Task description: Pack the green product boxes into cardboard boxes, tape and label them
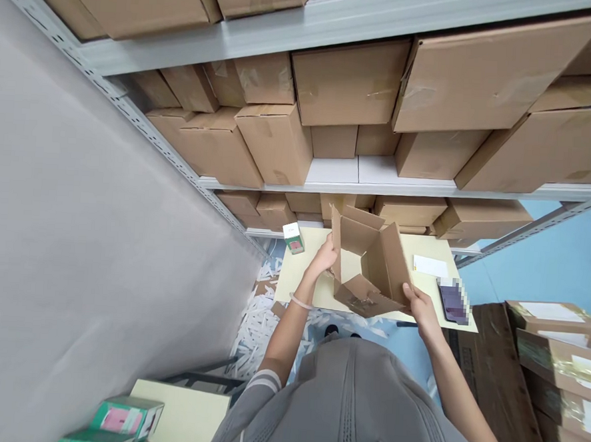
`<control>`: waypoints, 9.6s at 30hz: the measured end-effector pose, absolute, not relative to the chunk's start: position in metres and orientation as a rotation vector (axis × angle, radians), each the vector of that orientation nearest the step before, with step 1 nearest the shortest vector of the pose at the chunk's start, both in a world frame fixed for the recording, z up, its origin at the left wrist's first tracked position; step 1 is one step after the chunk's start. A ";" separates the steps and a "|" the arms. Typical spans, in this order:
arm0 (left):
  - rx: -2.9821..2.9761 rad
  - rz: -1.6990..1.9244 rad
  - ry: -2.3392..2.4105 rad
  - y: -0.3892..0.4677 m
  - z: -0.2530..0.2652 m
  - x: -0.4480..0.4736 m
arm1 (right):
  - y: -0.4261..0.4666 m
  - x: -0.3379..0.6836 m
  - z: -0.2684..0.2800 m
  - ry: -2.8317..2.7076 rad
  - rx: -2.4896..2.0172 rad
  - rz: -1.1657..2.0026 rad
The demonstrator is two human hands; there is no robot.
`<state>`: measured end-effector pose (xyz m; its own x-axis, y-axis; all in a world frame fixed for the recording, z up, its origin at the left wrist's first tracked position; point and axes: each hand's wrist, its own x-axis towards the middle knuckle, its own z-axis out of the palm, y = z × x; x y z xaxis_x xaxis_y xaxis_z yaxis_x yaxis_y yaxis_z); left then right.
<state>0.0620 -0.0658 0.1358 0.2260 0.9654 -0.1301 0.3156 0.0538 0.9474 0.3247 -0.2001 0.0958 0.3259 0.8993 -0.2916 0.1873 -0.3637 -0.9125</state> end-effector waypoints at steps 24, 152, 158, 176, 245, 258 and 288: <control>0.901 1.092 1.334 -0.206 0.112 0.122 | -0.076 0.360 0.146 -1.801 -1.707 0.799; 2.411 0.498 1.647 -0.117 0.113 0.055 | -0.129 0.358 0.073 -2.261 -1.697 0.142; 2.507 0.405 1.437 -0.116 0.106 0.093 | -0.128 0.351 0.074 -2.244 -1.721 0.132; 2.452 0.362 1.424 -0.108 0.097 0.112 | -0.173 0.391 -0.015 -1.607 -1.950 0.530; 1.153 1.064 1.006 -0.077 0.114 0.104 | -0.043 0.339 0.147 -1.455 -1.509 1.041; 0.738 0.938 0.785 -0.083 0.128 0.107 | -0.036 0.349 0.137 -1.305 -1.521 1.123; 0.552 0.861 0.887 -0.072 0.120 0.116 | -0.040 0.350 0.131 -1.392 -1.483 1.112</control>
<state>0.1161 -0.0717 0.1204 0.3457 0.8307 -0.4363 -0.4117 0.5522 0.7250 0.3502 -0.0404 0.1309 0.0081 0.9971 -0.0752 0.2936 -0.0743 -0.9530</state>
